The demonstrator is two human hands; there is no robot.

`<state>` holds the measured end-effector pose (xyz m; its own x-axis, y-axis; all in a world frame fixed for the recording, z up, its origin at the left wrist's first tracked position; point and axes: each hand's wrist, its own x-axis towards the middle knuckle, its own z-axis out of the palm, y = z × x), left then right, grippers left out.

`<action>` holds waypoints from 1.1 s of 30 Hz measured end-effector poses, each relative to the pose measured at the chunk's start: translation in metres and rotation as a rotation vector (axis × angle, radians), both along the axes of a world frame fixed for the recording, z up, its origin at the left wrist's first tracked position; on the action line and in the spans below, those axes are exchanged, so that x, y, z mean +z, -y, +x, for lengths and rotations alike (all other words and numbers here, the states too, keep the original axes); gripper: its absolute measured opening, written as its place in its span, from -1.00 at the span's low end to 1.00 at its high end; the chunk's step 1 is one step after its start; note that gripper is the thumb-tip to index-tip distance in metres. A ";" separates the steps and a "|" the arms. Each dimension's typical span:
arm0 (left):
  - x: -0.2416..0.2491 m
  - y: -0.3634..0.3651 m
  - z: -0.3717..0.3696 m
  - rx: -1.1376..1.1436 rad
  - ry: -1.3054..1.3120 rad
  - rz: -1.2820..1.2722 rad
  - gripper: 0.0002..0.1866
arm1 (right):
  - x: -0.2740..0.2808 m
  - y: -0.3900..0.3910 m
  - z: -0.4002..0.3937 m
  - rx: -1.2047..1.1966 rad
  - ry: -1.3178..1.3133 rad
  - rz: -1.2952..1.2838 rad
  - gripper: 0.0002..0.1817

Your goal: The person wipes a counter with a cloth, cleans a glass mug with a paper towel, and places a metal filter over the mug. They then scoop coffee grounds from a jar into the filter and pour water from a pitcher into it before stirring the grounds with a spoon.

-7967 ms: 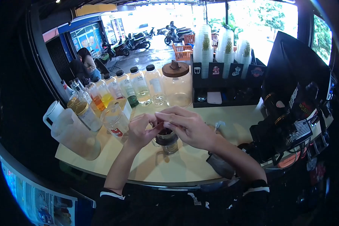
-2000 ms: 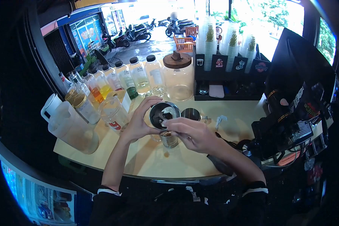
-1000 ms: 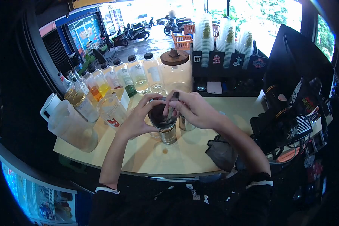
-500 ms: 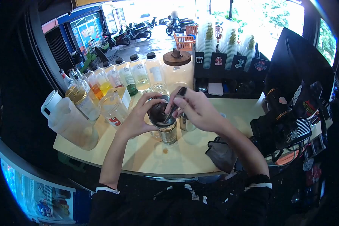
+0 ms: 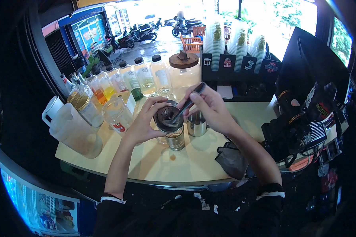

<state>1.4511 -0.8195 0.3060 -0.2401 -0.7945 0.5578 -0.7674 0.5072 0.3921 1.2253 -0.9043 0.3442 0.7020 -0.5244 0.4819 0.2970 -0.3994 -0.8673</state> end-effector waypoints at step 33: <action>-0.013 0.009 0.000 0.230 -0.281 0.082 -0.22 | -0.158 -0.054 -0.042 -0.032 -0.388 -1.319 -0.79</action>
<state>1.4513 -0.8284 0.2929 0.1037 -0.8547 0.5087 -0.7145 0.2918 0.6359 1.1836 -0.8499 0.1862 0.9012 0.1460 0.4081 0.0999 -0.9862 0.1322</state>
